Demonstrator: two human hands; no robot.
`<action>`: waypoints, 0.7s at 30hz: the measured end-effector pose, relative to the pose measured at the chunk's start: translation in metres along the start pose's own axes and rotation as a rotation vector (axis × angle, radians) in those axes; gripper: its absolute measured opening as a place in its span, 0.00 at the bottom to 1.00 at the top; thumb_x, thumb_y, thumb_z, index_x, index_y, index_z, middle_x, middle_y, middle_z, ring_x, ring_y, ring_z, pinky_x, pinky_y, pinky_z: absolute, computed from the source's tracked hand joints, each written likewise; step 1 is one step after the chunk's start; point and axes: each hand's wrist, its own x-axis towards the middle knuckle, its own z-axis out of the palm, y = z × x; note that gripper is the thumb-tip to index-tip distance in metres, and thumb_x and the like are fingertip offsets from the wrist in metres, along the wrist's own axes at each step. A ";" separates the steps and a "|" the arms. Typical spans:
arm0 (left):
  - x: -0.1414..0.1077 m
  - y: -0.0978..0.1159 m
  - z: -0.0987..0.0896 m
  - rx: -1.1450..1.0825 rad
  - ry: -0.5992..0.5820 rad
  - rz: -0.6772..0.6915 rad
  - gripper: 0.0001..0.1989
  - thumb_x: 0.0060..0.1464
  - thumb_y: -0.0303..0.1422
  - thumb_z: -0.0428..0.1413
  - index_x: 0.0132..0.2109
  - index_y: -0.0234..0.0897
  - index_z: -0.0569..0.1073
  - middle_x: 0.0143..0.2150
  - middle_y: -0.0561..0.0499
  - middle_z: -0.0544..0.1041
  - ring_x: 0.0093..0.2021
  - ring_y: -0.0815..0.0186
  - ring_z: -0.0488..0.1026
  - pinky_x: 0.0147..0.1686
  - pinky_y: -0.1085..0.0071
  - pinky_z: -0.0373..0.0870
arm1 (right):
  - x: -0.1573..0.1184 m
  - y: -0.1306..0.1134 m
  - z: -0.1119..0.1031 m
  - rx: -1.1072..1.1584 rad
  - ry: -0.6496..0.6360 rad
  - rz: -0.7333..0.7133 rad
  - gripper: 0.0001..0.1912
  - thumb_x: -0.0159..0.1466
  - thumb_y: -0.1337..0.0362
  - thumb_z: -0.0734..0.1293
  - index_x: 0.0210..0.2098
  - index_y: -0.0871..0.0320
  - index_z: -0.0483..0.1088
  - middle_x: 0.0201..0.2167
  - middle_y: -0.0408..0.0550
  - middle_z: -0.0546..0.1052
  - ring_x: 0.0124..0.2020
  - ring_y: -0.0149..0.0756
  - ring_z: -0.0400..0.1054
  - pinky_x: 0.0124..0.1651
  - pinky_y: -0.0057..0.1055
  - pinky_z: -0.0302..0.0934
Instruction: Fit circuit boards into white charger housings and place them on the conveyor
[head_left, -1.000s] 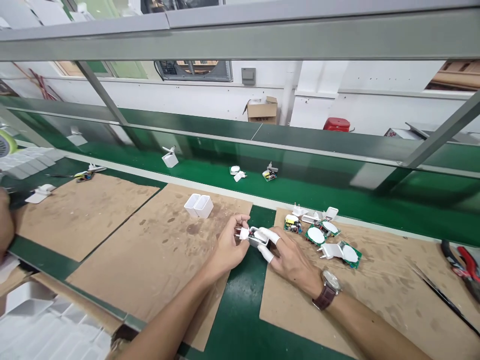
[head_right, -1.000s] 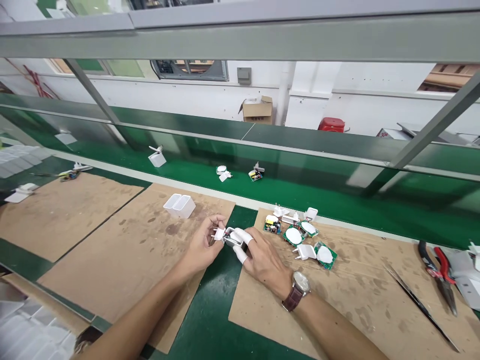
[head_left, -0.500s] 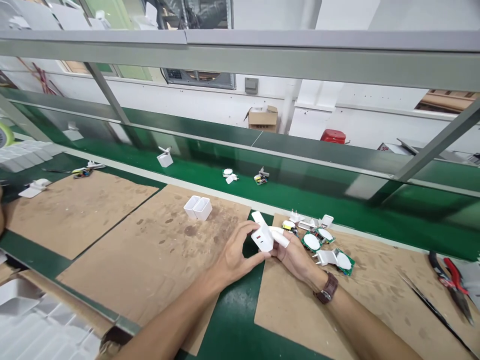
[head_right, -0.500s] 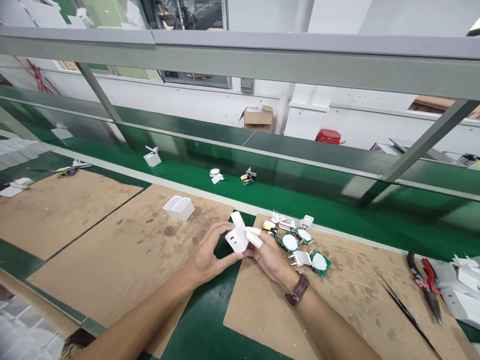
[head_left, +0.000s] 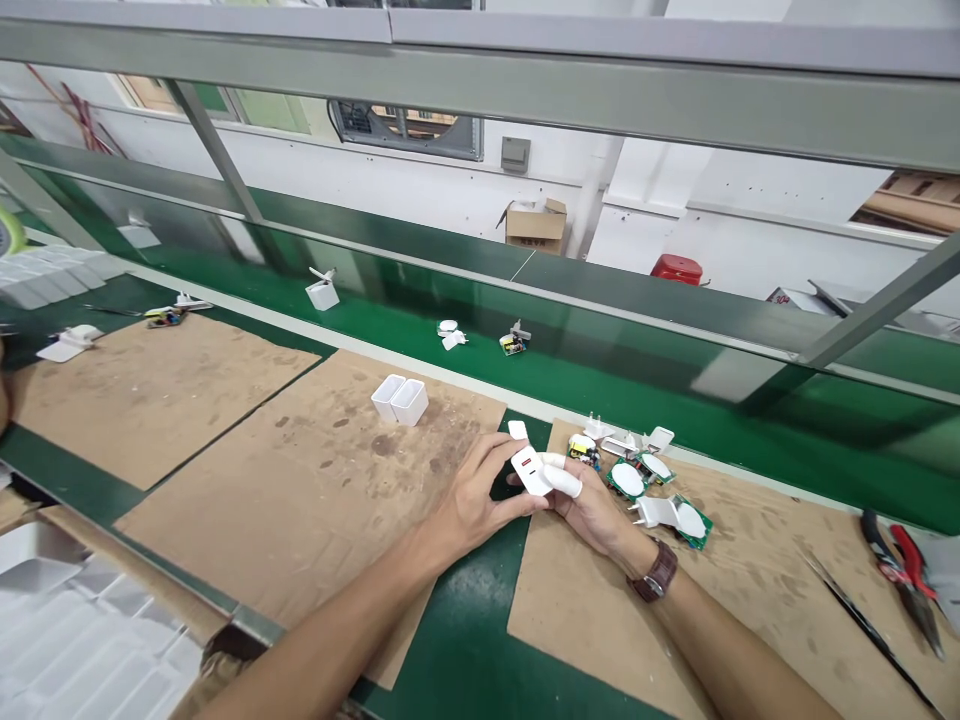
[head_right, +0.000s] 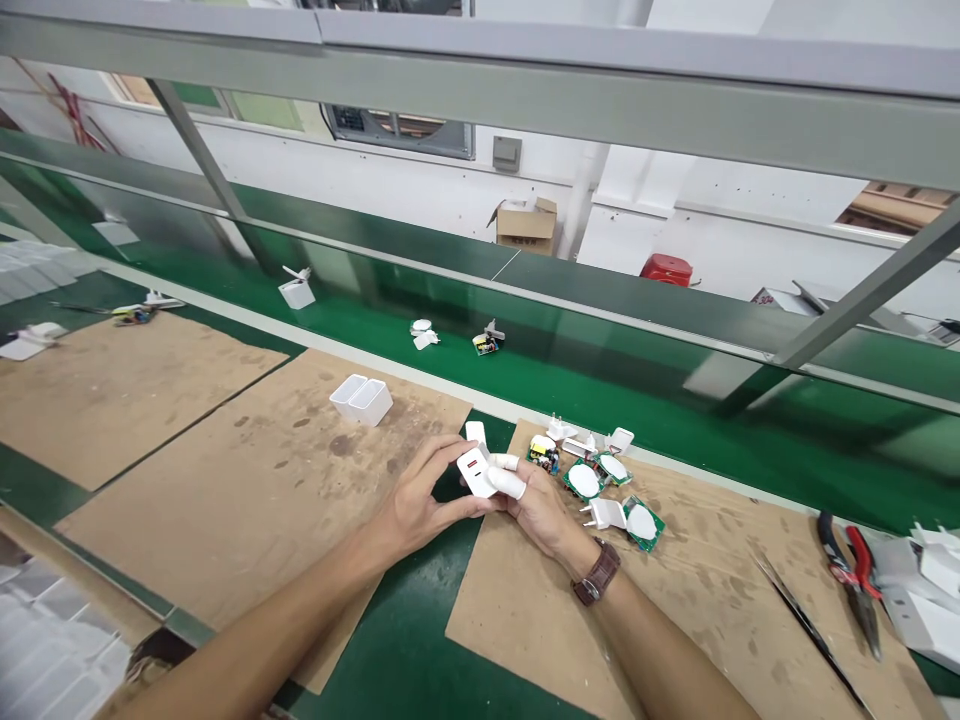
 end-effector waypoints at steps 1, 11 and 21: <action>0.000 0.000 0.000 0.000 0.004 0.002 0.31 0.57 0.39 0.69 0.64 0.45 0.69 0.56 0.43 0.74 0.58 0.51 0.74 0.57 0.55 0.74 | 0.000 0.001 -0.001 -0.012 -0.006 -0.003 0.29 0.58 0.39 0.75 0.46 0.56 0.79 0.40 0.52 0.83 0.41 0.48 0.77 0.45 0.44 0.73; 0.001 0.003 -0.002 0.040 0.017 0.066 0.30 0.58 0.38 0.68 0.64 0.44 0.69 0.55 0.42 0.74 0.56 0.53 0.75 0.56 0.56 0.75 | 0.000 0.003 -0.003 0.019 -0.025 -0.028 0.22 0.61 0.47 0.75 0.47 0.56 0.78 0.42 0.52 0.82 0.42 0.47 0.77 0.49 0.46 0.73; 0.003 0.003 0.000 0.056 0.017 0.192 0.31 0.63 0.35 0.64 0.69 0.43 0.64 0.58 0.41 0.76 0.59 0.51 0.74 0.60 0.51 0.74 | -0.001 0.015 -0.010 0.037 -0.062 -0.076 0.22 0.65 0.49 0.73 0.54 0.53 0.77 0.48 0.52 0.82 0.51 0.50 0.76 0.56 0.48 0.71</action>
